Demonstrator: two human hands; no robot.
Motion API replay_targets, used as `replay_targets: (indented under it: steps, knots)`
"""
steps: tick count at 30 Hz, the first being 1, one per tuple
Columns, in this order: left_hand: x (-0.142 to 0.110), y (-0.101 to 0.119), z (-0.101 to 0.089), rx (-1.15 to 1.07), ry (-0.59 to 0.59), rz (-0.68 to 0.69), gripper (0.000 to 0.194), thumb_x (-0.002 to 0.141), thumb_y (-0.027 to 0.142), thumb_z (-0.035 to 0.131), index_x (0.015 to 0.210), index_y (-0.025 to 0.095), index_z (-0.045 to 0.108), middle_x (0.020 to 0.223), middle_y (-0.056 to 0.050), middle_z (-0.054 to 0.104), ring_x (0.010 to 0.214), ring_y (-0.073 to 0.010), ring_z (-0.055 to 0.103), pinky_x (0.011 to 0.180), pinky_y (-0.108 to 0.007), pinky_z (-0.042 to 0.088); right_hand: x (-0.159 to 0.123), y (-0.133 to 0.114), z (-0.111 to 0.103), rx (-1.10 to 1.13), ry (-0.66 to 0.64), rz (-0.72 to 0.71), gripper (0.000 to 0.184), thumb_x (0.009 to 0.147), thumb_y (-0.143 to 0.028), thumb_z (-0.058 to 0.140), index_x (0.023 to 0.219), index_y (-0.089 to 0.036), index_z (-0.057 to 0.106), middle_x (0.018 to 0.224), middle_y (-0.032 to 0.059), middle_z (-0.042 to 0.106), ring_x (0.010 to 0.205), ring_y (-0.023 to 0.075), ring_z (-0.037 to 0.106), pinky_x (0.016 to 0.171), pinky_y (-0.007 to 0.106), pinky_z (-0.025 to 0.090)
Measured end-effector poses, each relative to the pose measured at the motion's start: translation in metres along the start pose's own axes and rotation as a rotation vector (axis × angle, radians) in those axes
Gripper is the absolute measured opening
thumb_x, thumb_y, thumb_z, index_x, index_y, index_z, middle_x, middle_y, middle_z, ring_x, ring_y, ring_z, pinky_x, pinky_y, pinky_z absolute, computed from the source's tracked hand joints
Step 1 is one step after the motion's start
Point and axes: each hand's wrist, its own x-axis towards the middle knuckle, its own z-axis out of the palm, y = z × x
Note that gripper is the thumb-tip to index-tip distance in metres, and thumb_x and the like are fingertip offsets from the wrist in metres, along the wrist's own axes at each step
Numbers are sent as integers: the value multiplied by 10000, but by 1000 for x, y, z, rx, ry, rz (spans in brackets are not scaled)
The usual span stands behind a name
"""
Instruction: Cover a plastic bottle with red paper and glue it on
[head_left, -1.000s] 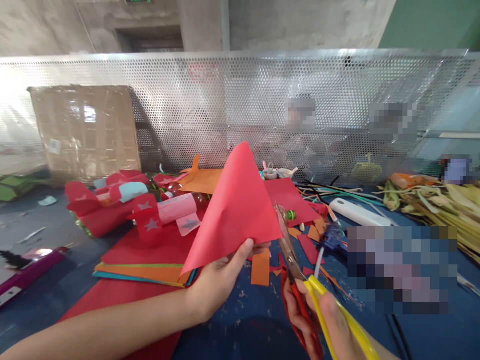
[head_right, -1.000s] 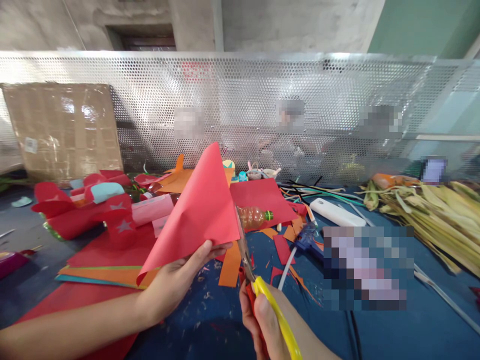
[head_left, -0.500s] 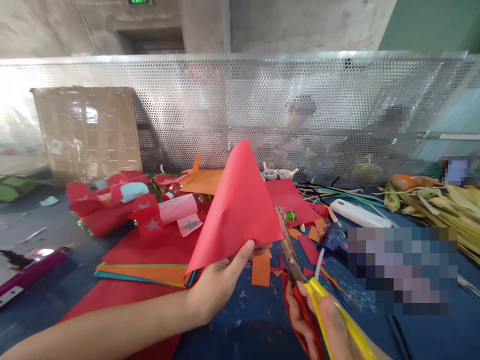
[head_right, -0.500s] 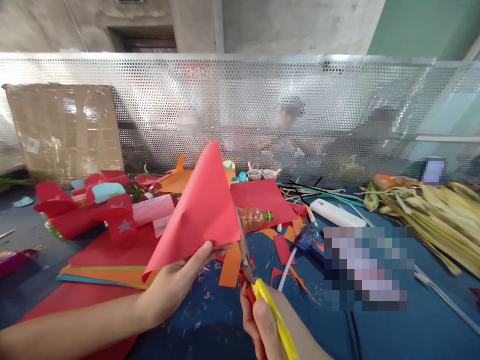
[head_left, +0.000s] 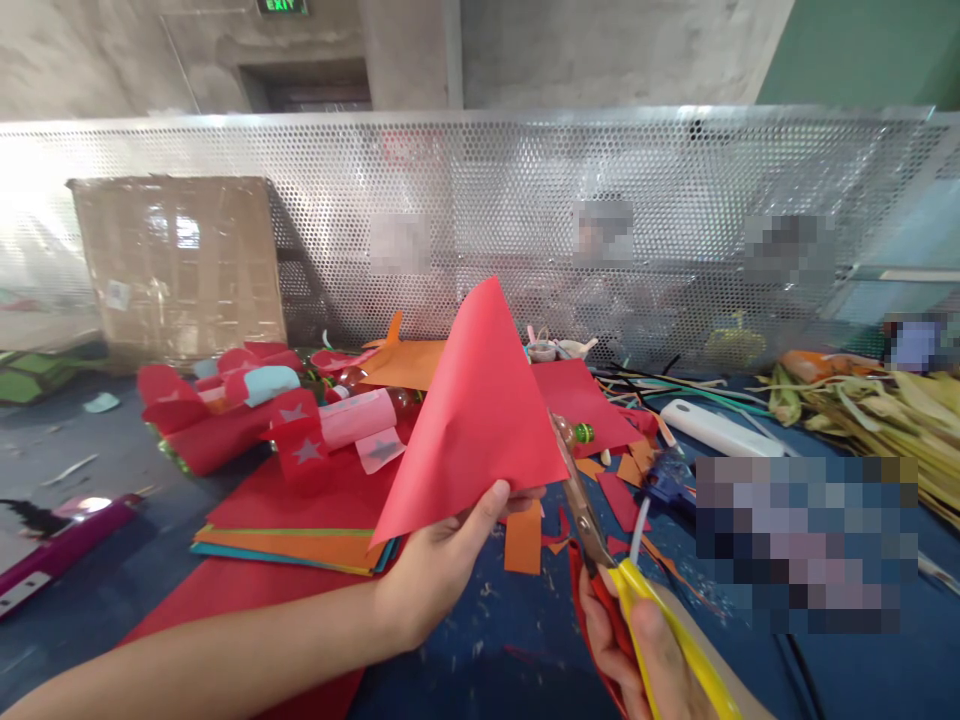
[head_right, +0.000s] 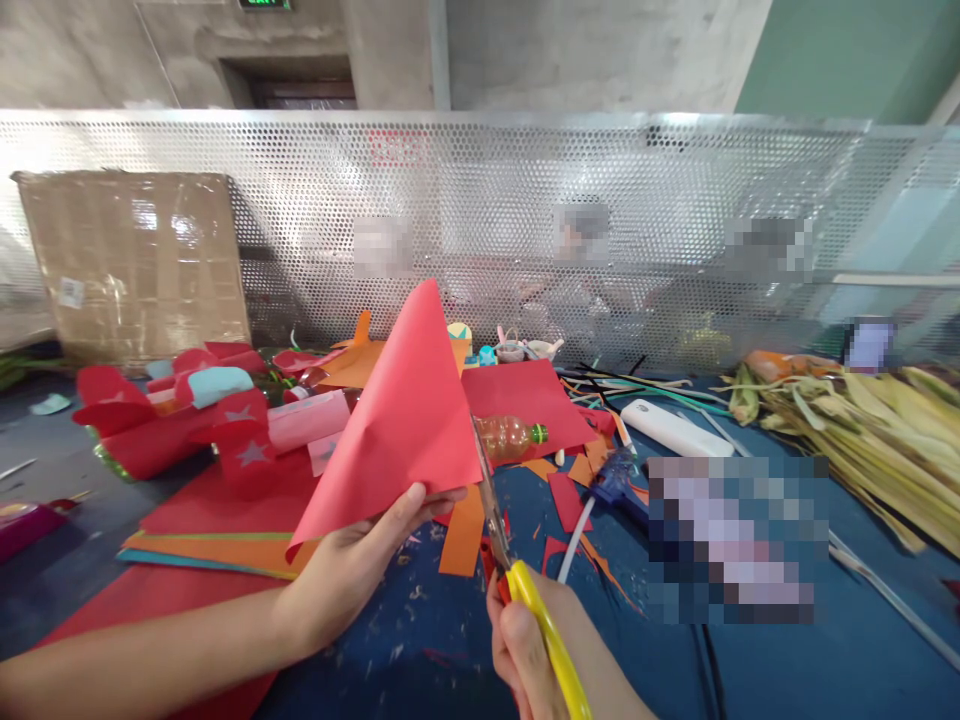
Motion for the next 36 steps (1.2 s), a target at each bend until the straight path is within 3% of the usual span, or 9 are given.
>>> replay_targets:
  steps: [8,14,19,28,32,36]
  knots:
    - [2,-1,-2,5,-15,8,556,817,641,540,1061,183,742,1170,-60,702,1238,-241,551,1129,-305,353,2,-12,13,-49,-106,-25,606,741,-826,430,774,-226,505,613,-13,544,505,128,546,577,293,544]
    - [0,-1,1,44,-2,-60,566,794,657,550,1005,173,753,1161,-58,706,1214,-255,569,1116,-320,368,8,-31,19,8,-257,-60,686,651,-889,443,773,-215,457,852,101,676,744,190,648,736,335,518]
    - [-6,4,3,136,-4,-56,515,780,637,554,943,195,763,1157,-38,708,1208,-265,572,1086,-311,401,-3,-45,21,-41,-165,-120,724,696,-880,382,905,-220,595,954,97,661,888,226,648,849,355,507]
    - [-9,2,6,249,6,15,511,787,621,508,950,195,740,1173,-40,698,1153,-270,605,1084,-314,404,2,-32,29,42,-32,-146,756,638,-895,439,889,-223,677,871,96,679,826,231,651,795,365,531]
    - [-10,2,5,326,21,-18,572,771,661,465,1002,216,738,1162,-29,702,1173,-284,593,1106,-335,377,2,-32,29,47,-22,-157,780,639,-900,429,903,-211,682,872,99,675,829,227,645,801,370,529]
    - [-11,1,0,443,-12,-120,655,768,720,401,1096,247,712,1234,-13,663,1274,-289,512,1163,-384,264,-2,-38,32,31,-4,-152,739,647,-883,453,887,-227,694,866,90,671,837,228,643,825,376,524]
